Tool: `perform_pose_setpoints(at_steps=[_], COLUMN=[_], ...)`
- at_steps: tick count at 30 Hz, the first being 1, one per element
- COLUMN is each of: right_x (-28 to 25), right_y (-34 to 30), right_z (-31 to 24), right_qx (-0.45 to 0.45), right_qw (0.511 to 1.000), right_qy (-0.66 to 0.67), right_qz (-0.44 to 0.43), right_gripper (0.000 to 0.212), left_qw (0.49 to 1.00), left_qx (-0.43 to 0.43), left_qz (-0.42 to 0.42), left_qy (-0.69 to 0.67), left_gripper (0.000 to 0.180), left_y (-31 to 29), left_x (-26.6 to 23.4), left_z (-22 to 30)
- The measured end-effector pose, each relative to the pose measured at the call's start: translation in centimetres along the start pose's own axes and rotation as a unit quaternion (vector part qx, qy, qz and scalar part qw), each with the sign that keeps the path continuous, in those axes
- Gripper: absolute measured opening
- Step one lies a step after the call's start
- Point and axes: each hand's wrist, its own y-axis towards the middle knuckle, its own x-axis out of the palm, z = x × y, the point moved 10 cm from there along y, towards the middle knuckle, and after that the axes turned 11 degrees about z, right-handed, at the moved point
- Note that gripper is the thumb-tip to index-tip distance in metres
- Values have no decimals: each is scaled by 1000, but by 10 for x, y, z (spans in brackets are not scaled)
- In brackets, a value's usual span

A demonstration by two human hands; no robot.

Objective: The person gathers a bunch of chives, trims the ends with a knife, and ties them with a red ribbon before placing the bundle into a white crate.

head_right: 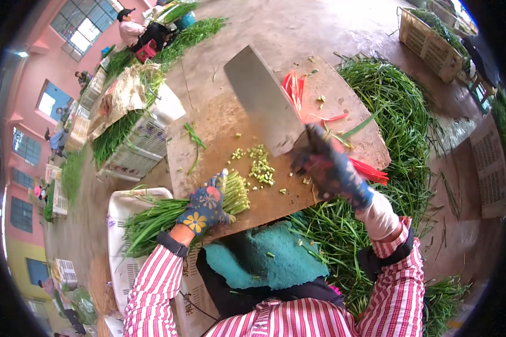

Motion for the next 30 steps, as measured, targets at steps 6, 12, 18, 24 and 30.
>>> perform_pose_setpoints(at_steps=[6,12,18,24,30], right_x=[48,74,62,85,87], right_y=[-48,-97,-106,-111,-96], right_z=[6,30,63,68,71], right_qx=[-156,-277,-190,-266,-54], right_qw=[910,787,799,738,834], right_qy=[-382,-551,-571,-620,-546], right_qz=[-39,-30,13,7,60], right_gripper=[20,26,12,13,49], left_qw=[998,997,990,994,988], left_qx=[-39,-62,-32,-62,-47], left_qz=[-1,38,134,92,143], left_qy=[39,25,-1,-13,-23], left_gripper=[80,54,43,37,39], left_y=[0,-4,-4,-5,-4], left_x=[0,4,-4,-1,6], left_z=[0,-5,2,0,-2])
